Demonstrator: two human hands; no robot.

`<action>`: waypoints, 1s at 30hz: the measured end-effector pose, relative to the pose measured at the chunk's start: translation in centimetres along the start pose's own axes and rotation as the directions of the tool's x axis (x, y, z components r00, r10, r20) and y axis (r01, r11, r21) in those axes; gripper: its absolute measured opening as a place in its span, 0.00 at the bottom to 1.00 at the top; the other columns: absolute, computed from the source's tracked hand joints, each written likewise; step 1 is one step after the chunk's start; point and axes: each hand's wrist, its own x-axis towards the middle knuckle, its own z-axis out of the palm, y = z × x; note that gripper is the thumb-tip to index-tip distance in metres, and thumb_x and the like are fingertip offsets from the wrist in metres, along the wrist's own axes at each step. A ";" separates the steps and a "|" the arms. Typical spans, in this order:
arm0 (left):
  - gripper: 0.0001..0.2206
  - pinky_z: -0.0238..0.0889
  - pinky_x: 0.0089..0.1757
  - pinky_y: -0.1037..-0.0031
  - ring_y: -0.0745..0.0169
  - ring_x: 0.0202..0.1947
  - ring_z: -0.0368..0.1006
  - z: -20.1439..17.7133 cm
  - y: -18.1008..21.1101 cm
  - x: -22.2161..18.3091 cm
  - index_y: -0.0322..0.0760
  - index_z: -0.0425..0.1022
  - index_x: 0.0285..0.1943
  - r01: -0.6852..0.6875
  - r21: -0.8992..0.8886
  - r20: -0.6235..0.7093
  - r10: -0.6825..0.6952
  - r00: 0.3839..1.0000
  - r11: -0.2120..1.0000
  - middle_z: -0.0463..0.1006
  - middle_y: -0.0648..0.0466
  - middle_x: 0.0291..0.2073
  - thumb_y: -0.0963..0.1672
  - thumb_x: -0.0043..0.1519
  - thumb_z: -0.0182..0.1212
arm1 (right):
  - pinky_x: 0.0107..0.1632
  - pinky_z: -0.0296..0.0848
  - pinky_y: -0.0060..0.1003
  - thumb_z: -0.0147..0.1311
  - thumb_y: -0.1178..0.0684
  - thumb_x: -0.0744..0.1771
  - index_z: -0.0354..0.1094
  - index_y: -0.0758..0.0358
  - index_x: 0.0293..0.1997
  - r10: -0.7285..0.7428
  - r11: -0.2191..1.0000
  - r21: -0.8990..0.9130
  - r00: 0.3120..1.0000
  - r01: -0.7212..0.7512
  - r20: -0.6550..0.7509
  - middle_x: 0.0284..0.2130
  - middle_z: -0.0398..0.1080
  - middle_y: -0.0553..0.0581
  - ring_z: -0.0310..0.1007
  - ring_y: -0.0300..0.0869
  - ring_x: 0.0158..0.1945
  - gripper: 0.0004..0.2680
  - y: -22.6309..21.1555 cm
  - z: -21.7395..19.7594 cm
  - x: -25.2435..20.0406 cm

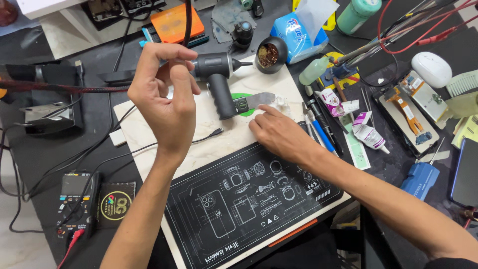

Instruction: The person applies adhesive to a component, places the component into a phone chassis, and then uses a screwdriver to secure screws onto the back of a laptop.

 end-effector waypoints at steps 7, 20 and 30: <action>0.06 0.62 0.30 0.84 0.76 0.26 0.70 0.6 -0.2 -0.6 0.27 0.72 0.45 -0.009 0.018 0.023 0.009 1.000 1.000 0.75 0.54 0.33 0.34 0.74 0.50 | 0.70 0.60 0.45 0.47 0.62 0.63 0.67 0.70 0.34 -0.020 0.998 -0.050 0.996 0.025 0.092 0.29 0.71 0.62 0.76 0.50 0.42 0.03 0.0 0.6 0.4; 0.06 0.62 0.31 0.84 0.76 0.26 0.71 0.0 -0.2 -0.1 0.26 0.71 0.46 0.012 -0.002 0.009 -0.012 1.000 1.000 0.75 0.54 0.33 0.34 0.74 0.49 | 0.68 0.60 0.46 0.51 0.59 0.65 0.69 0.68 0.38 0.071 0.944 0.326 0.996 -0.048 -0.059 0.36 0.73 0.65 0.73 0.58 0.51 0.04 2.7 -0.9 0.0; 0.06 0.63 0.30 0.84 0.76 0.26 0.70 0.5 -0.1 -0.2 0.26 0.72 0.45 0.020 -0.001 0.017 -0.020 1.000 1.000 0.75 0.54 0.34 0.34 0.73 0.49 | 0.73 0.57 0.47 0.49 0.63 0.62 0.69 0.67 0.35 0.030 0.978 0.201 0.995 -0.048 0.090 0.31 0.72 0.62 0.76 0.52 0.45 0.04 1.6 -1.5 0.3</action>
